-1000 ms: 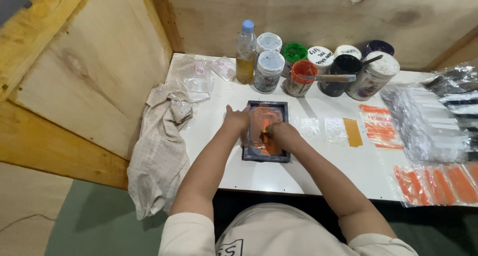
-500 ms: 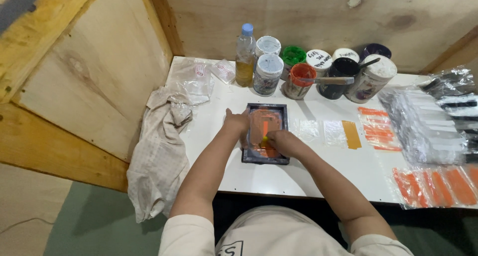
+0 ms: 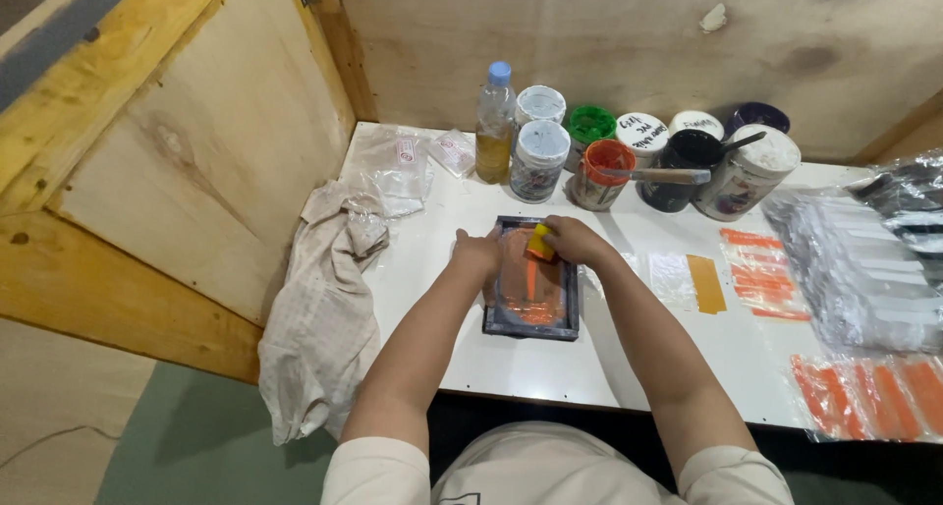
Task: Applying ink to a screen printing frame and cleaning it with a cloth.
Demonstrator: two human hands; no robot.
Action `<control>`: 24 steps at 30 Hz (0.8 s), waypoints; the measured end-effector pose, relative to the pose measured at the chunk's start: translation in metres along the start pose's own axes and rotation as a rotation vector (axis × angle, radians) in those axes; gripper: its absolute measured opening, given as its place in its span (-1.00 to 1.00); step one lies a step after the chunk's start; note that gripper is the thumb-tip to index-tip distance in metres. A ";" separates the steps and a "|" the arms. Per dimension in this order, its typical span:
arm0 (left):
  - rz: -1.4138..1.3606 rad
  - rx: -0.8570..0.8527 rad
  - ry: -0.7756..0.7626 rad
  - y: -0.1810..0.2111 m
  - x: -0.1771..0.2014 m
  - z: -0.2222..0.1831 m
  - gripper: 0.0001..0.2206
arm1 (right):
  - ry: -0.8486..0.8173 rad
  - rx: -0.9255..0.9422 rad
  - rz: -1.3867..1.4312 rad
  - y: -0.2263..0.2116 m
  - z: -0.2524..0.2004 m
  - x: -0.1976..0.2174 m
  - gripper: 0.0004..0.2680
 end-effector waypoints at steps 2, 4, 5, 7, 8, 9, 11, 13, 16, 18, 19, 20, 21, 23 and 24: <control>-0.011 0.009 0.006 0.000 0.004 -0.005 -0.13 | -0.011 0.034 0.043 -0.017 -0.015 0.007 -0.75; -0.026 0.016 0.009 0.000 0.010 -0.012 -0.15 | -0.026 0.065 0.086 -0.035 -0.037 0.012 -0.76; -0.025 0.010 0.005 0.001 0.014 -0.016 -0.16 | -0.008 0.126 0.039 -0.047 -0.051 0.014 -0.77; -0.025 0.005 -0.001 0.001 0.020 -0.026 -0.16 | 0.007 0.186 -0.007 -0.057 -0.080 0.011 -0.78; -0.026 0.005 0.036 0.002 0.025 -0.031 -0.15 | 0.079 0.311 -0.062 -0.061 -0.096 0.009 -0.81; -0.027 0.006 0.073 0.004 0.029 -0.037 -0.14 | 0.151 0.435 -0.117 -0.064 -0.113 0.007 -0.84; -0.018 -0.006 0.048 0.003 0.029 -0.034 -0.17 | 0.256 0.576 -0.152 -0.054 -0.125 -0.014 -0.87; -0.008 -0.022 0.025 0.006 0.033 -0.037 -0.20 | 0.363 0.713 -0.186 -0.042 -0.134 -0.030 -0.88; -0.015 -0.003 0.036 0.006 0.045 -0.045 -0.18 | 0.426 0.761 -0.134 -0.023 -0.128 -0.048 -0.72; -0.006 0.002 0.023 0.009 0.042 -0.047 -0.17 | 0.658 0.770 -0.198 -0.013 -0.134 -0.057 -0.76; -0.005 0.001 0.020 0.009 0.042 -0.047 -0.17 | 0.657 0.767 -0.195 -0.015 -0.137 -0.058 -0.76; -0.010 0.000 0.022 0.010 0.041 -0.047 -0.18 | 0.625 0.762 -0.186 -0.017 -0.139 -0.061 -0.78; -0.012 0.002 0.029 0.009 0.043 -0.046 -0.19 | 0.598 0.760 -0.176 -0.021 -0.139 -0.063 -0.80; -0.003 0.005 0.036 0.010 0.042 -0.044 -0.18 | 0.670 0.752 -0.152 -0.005 -0.136 -0.064 -0.80; 0.002 0.007 0.041 0.012 0.041 -0.043 -0.16 | 0.739 0.743 -0.131 0.004 -0.137 -0.062 -0.80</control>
Point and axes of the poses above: each hand's wrist, its own z-axis towards the middle knuckle, its own x-axis out of the back of the hand, y = z × x, the point moved 5 cm from there along z, towards the middle knuckle, and after that the axes turned 11 degrees about y, right-handed, at the moved point
